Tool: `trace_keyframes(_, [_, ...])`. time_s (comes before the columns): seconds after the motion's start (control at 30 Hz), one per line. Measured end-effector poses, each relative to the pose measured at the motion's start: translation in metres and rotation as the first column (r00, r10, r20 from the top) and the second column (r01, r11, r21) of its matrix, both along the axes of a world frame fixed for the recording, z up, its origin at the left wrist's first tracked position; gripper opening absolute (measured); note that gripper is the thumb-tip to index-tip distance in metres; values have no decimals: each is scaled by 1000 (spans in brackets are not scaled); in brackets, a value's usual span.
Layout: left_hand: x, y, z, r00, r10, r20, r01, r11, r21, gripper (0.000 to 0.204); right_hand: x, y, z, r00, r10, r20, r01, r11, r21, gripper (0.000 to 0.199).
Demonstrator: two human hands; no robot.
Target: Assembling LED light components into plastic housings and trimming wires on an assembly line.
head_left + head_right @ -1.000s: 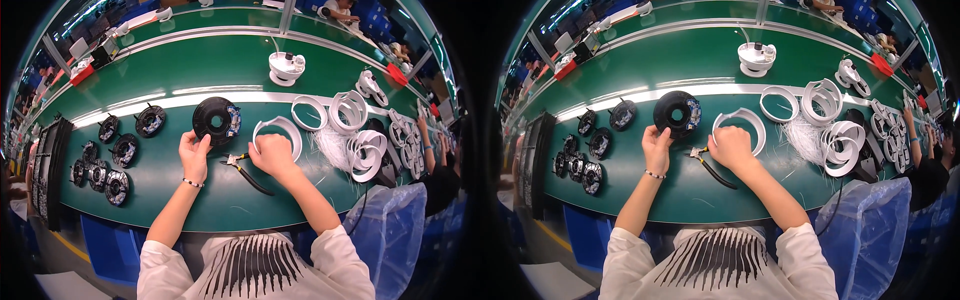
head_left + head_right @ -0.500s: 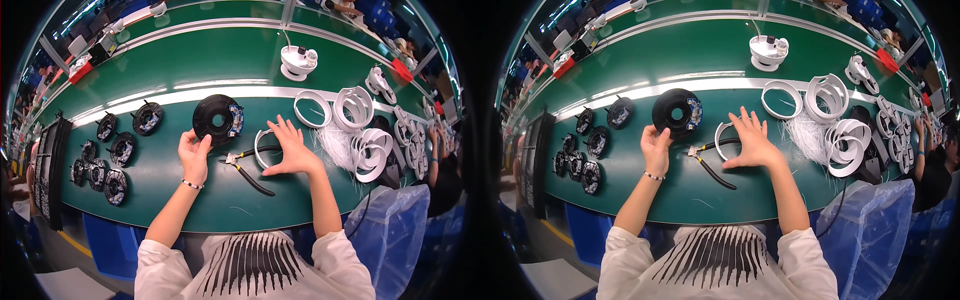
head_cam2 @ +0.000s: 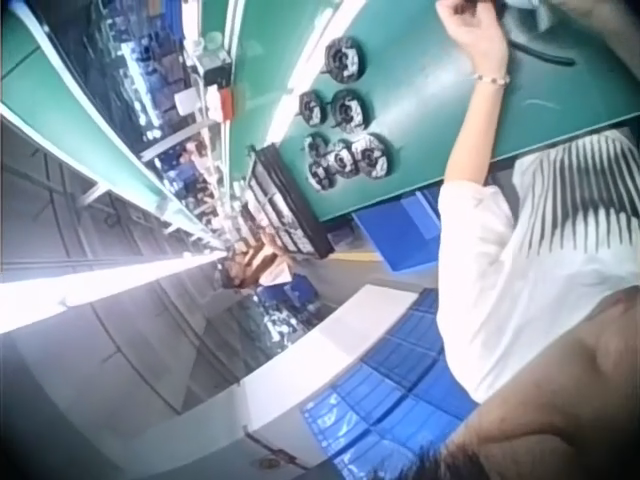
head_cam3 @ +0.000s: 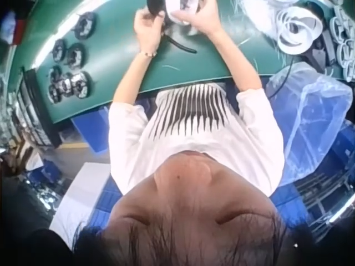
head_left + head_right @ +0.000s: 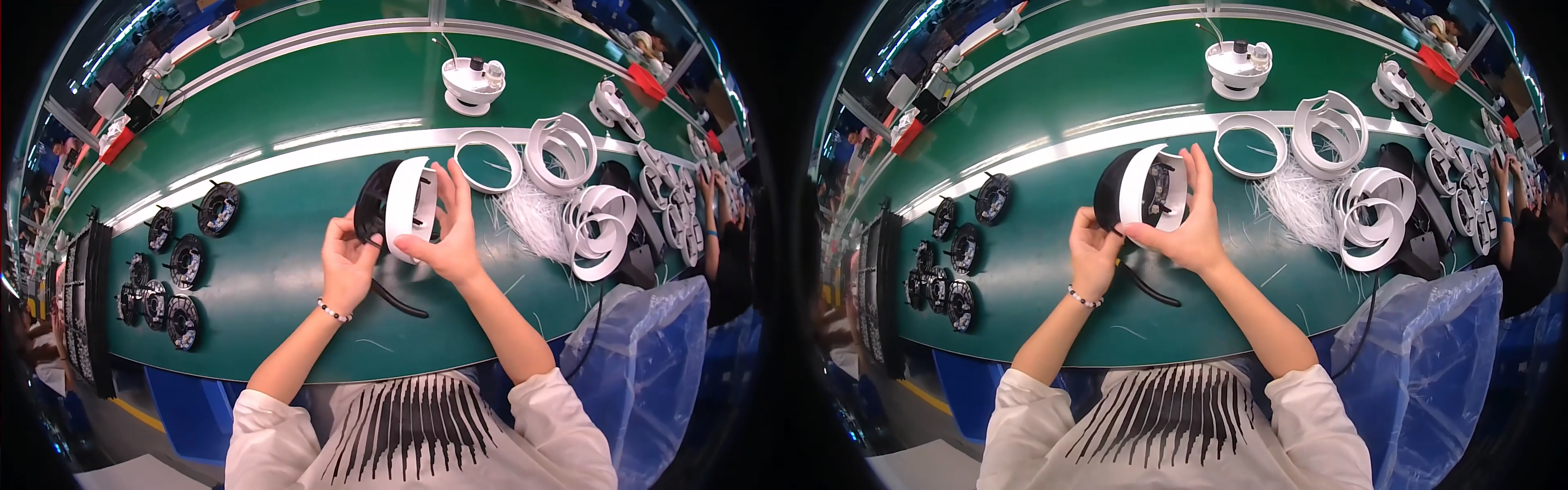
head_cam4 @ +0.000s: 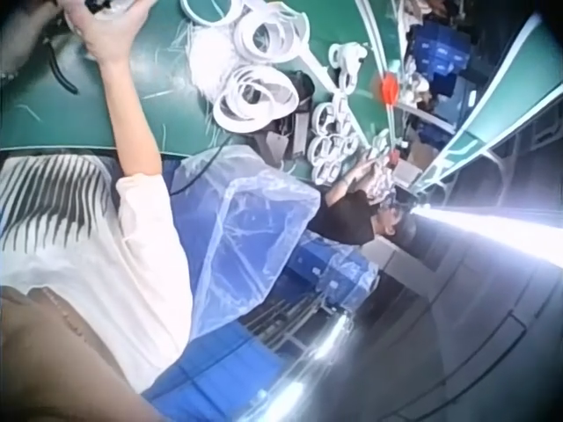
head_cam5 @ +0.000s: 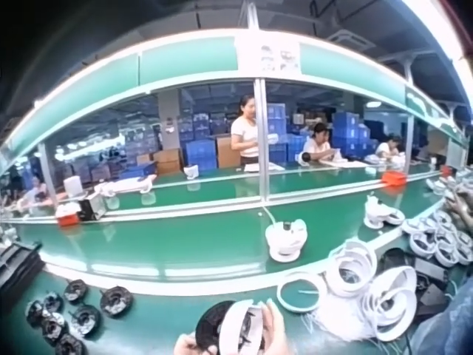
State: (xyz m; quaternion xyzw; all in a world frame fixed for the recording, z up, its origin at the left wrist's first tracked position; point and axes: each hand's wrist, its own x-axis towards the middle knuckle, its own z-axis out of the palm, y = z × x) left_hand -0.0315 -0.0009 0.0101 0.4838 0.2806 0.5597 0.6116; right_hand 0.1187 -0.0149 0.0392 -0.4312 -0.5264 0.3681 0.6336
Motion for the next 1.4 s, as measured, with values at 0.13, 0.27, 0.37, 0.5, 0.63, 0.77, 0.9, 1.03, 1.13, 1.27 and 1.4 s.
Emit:
trace_keyframes(0.13, [-7,-5,3,958,-244,-153,237,970,-62,65,-4,-5,-5,979,-7,203,-4,998,55,117])
trace_keyframes(0.27, [-32,6,-1,780,-593,200,624,760,-183,76,-12,-13,-1,934,1,358,-21,998,53,118])
trace_keyframes(0.37, [-39,2,-1,773,-578,262,630,750,-203,79,-17,-13,3,922,-13,386,-39,991,125,118])
trace_keyframes(0.5, [-33,1,6,718,-583,380,665,736,-128,88,-22,-16,9,932,-72,355,10,985,174,117])
trace_keyframes(0.63, [-25,5,18,750,-407,522,614,721,-320,81,-19,-15,11,901,-108,421,4,971,240,118])
trace_keyframes(0.77, [-19,4,24,809,-212,548,500,739,-452,59,-16,-13,7,947,-76,311,28,987,156,116])
trace_keyframes(0.9, [-17,1,17,850,-200,488,408,836,-368,57,-20,-17,0,988,74,134,-72,997,-21,114])
trace_keyframes(1.03, [-19,-6,7,854,-297,427,451,833,-320,51,-26,-19,0,955,-27,296,19,999,31,118])
trace_keyframes(1.13, [-22,-5,8,856,-372,358,479,830,-284,57,-25,-20,0,933,-20,359,3,999,48,112])
trace_keyframes(1.27, [-17,-1,23,789,-369,491,549,783,-292,68,-28,-20,3,899,-10,438,-42,993,110,116])
trace_keyframes(1.4, [-17,1,26,859,-316,403,471,795,-381,70,-27,-21,6,876,36,480,-103,988,115,118])
